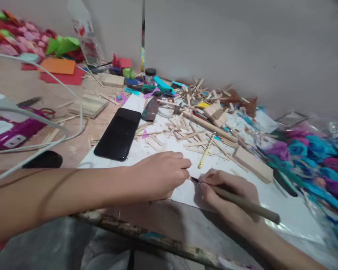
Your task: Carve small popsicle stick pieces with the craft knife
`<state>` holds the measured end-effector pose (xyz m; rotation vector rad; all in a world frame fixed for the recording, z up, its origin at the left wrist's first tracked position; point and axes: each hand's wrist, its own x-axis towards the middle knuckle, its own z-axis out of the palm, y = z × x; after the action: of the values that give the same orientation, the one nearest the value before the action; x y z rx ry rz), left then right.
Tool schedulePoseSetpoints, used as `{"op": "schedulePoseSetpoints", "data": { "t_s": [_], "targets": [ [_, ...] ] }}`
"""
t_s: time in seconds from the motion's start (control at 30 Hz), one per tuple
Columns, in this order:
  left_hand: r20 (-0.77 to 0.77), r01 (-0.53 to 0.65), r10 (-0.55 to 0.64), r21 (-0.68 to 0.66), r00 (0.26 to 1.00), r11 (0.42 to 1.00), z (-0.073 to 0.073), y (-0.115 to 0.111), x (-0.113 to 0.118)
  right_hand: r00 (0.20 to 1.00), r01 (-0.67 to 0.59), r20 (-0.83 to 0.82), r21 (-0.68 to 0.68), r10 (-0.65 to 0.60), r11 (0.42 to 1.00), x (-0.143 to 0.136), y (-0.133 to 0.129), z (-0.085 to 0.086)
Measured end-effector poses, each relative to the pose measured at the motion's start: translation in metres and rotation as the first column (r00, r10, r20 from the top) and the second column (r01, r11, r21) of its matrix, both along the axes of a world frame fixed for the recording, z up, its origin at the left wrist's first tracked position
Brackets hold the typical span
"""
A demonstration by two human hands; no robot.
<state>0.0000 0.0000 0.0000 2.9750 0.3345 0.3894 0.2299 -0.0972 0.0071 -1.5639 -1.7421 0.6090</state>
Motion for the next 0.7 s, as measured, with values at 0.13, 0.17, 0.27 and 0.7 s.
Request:
{"op": "schedulePoseSetpoints", "data": {
  "t_s": [0.13, 0.17, 0.27, 0.7],
  "targets": [
    [0.003, 0.001, -0.001, -0.006, 1.000, 1.000, 0.0001, -0.0014, 0.0021, 1.000, -0.015, -0.022, -0.012, 0.015, 1.000, 0.0004, 0.0002, 0.0049],
    [0.005, 0.001, -0.001, -0.007, 1.000, 1.000, 0.0001, -0.0015, 0.0021, 0.999, -0.017, -0.035, -0.015, 0.017, 1.000, 0.0013, 0.0011, 0.0055],
    [0.009, 0.000, 0.000, -0.006, 1.000, 1.000, -0.0003, -0.0014, 0.0015, 0.998, -0.018, -0.066, -0.017, 0.017, 1.000, 0.0045, 0.0034, 0.0054],
    [0.004, 0.000, 0.000, -0.001, 1.000, 1.000, -0.0005, -0.0015, 0.0008, 1.000, -0.020, -0.009, 0.000, 0.020, 1.000, -0.0004, 0.0020, 0.0037]
  ]
}}
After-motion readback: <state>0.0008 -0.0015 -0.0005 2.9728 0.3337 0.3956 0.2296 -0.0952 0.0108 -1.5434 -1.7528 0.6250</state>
